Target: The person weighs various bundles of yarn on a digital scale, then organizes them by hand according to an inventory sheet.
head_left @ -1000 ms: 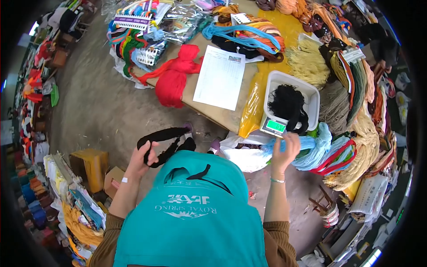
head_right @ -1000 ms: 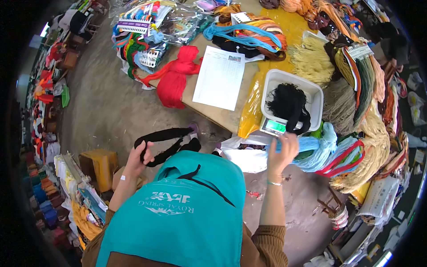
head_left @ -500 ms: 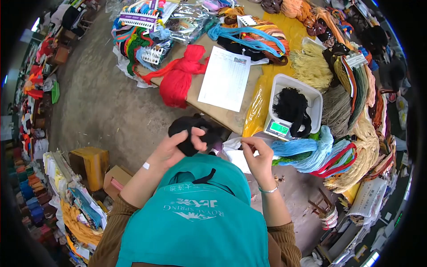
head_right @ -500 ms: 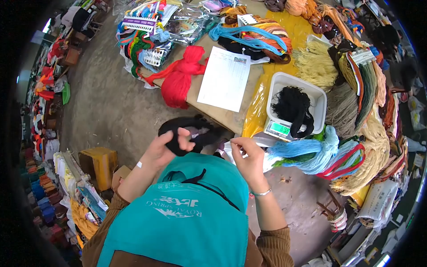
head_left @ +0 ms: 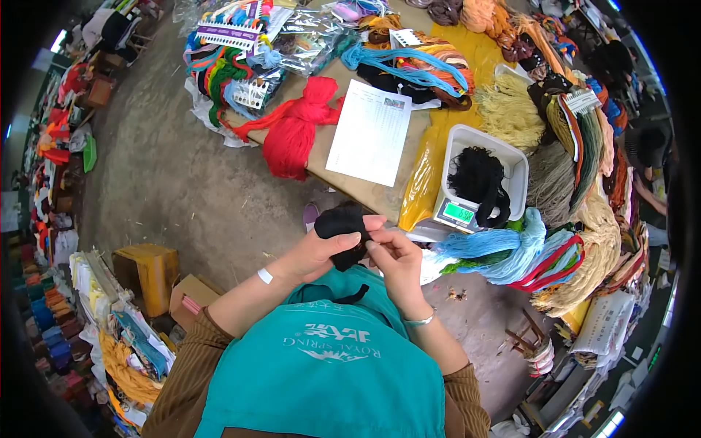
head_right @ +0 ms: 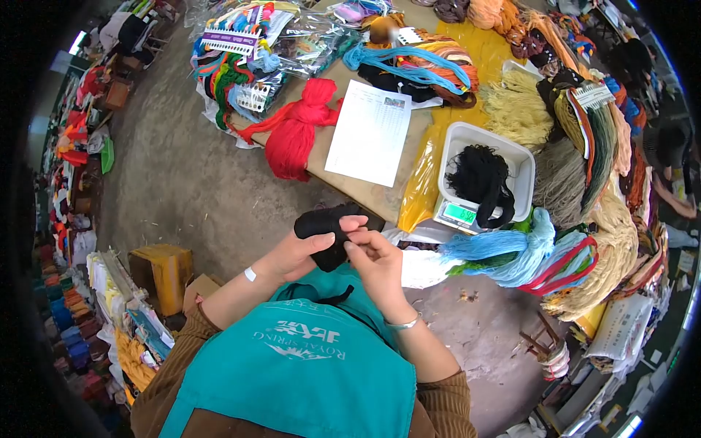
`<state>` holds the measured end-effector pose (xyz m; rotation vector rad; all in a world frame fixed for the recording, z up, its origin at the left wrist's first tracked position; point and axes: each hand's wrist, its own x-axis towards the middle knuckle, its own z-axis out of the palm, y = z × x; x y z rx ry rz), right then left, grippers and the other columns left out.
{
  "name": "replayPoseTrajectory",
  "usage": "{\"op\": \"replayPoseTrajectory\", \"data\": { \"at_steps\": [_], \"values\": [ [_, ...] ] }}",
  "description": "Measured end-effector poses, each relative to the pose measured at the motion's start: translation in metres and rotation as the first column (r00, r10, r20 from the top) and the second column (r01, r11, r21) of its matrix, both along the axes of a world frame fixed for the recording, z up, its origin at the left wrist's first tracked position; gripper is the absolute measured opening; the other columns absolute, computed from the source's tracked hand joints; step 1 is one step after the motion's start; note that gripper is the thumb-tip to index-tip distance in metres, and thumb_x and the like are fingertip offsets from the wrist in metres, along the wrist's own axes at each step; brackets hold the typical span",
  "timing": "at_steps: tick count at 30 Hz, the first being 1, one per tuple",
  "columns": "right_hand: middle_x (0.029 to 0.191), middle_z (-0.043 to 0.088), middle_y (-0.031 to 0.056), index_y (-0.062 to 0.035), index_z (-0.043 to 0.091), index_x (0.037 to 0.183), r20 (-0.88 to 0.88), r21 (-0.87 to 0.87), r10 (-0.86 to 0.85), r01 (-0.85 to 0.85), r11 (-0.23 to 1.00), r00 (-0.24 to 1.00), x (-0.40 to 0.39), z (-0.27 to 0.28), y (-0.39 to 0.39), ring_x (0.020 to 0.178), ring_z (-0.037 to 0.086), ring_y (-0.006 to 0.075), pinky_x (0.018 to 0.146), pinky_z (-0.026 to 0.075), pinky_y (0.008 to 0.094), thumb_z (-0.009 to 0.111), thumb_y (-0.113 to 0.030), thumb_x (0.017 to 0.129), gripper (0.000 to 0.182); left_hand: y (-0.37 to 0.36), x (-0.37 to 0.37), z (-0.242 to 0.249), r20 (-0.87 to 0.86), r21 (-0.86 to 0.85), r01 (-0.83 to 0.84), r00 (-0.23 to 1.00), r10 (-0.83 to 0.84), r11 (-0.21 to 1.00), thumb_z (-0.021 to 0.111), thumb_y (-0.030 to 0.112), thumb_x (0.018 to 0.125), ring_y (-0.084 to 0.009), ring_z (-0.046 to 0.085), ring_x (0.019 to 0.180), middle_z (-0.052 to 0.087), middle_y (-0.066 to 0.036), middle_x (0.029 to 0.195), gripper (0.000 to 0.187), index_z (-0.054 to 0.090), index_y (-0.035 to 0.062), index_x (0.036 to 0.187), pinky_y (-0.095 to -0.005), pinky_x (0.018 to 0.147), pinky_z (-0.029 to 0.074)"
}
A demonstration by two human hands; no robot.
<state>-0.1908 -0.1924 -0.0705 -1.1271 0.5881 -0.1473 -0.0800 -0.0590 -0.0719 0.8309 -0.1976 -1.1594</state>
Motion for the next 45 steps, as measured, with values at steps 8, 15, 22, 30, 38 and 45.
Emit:
{"op": "replayPoseTrajectory", "data": {
  "at_steps": [8, 15, 22, 30, 38, 45],
  "values": [
    [0.082, 0.06, 0.001, -0.001, 0.062, 0.092, 0.077, -0.064, -0.096, 0.101, 0.993, 0.992, 0.002, -0.003, 0.003, 0.065, 0.054, 0.0055, 0.059, 0.043, 0.0188, 0.062, 0.005, 0.088, 0.008, -0.008, -0.002, 0.003, 0.126, 0.175, -0.146, 0.984, 0.125, 0.974, 0.065, 0.0, 0.083, -0.0133, 0.061, 0.1, 0.065, -0.007, 0.112, 0.041, 0.058, -0.0019, 0.124, -0.0286, 0.089, 0.05],
    [0.076, 0.062, 0.0056, -0.0049, 0.058, 0.092, 0.031, 0.531, -0.116, 0.082, 0.844, 0.993, 0.005, 0.001, -0.014, 0.053, 0.048, 0.009, 0.045, 0.033, 0.0203, 0.057, -0.007, 0.093, 0.002, -0.007, 0.006, 0.003, 0.034, 0.026, -0.077, 0.997, 0.076, 0.997, 0.064, 0.003, 0.086, -0.0132, 0.061, 0.099, 0.065, -0.006, 0.11, 0.042, 0.056, -0.0031, 0.126, -0.0287, 0.094, 0.047],
    [0.075, 0.062, 0.0006, -0.0042, 0.059, 0.095, -0.03, 0.214, 0.131, -0.122, 0.969, 0.991, 0.01, 0.013, -0.021, 0.053, 0.047, 0.0036, 0.046, 0.032, 0.0187, 0.062, -0.009, 0.092, 0.007, -0.009, 0.003, 0.004, 0.031, 0.11, -0.124, 0.992, 0.121, 0.986, 0.064, 0.008, 0.087, -0.0139, 0.06, 0.092, 0.063, -0.005, 0.103, 0.048, 0.052, -0.004, 0.131, -0.029, 0.087, 0.048],
    [0.067, 0.056, -0.007, -0.0036, 0.065, 0.094, -0.092, 0.172, 0.216, -0.198, 0.965, 0.972, 0.011, 0.022, -0.029, 0.051, 0.039, -0.0008, 0.046, 0.026, 0.0169, 0.064, -0.012, 0.093, 0.009, -0.002, 0.016, 0.008, -0.078, 0.032, 0.06, 0.995, -0.058, 0.998, 0.06, 0.01, 0.087, -0.0065, 0.047, 0.061, 0.056, 0.0, 0.081, 0.045, 0.053, -0.0009, 0.13, -0.0231, 0.055, 0.038],
    [0.066, 0.059, -0.0007, -0.0041, 0.064, 0.095, 0.209, -0.208, -0.121, 0.164, 0.964, 0.97, 0.013, 0.127, -0.15, 0.042, 0.038, 0.0005, 0.037, 0.023, 0.0166, 0.06, -0.017, 0.094, 0.014, 0.116, 0.07, -0.058, -0.407, -0.052, 0.105, 0.906, -0.117, 0.993, 0.044, 0.029, 0.103, -0.0049, 0.021, 0.04, 0.027, 0.008, 0.053, 0.028, 0.047, 0.0146, 0.08, -0.0237, 0.039, 0.017],
    [0.056, 0.024, -0.0051, 0.0083, 0.054, 0.12, 0.7, -0.137, 0.033, 0.089, 0.987, 0.713, -0.007, 0.264, -0.3, 0.045, 0.019, 0.0044, 0.043, 0.018, 0.0212, 0.044, -0.011, 0.102, 0.028, 0.275, 0.074, -0.133, -0.285, 0.49, -0.316, 0.823, 0.492, 0.813, 0.05, 0.031, 0.102, -0.0046, 0.02, 0.041, 0.025, 0.009, 0.053, 0.025, 0.054, 0.0137, 0.084, -0.0224, 0.041, 0.021]
  ]
}}
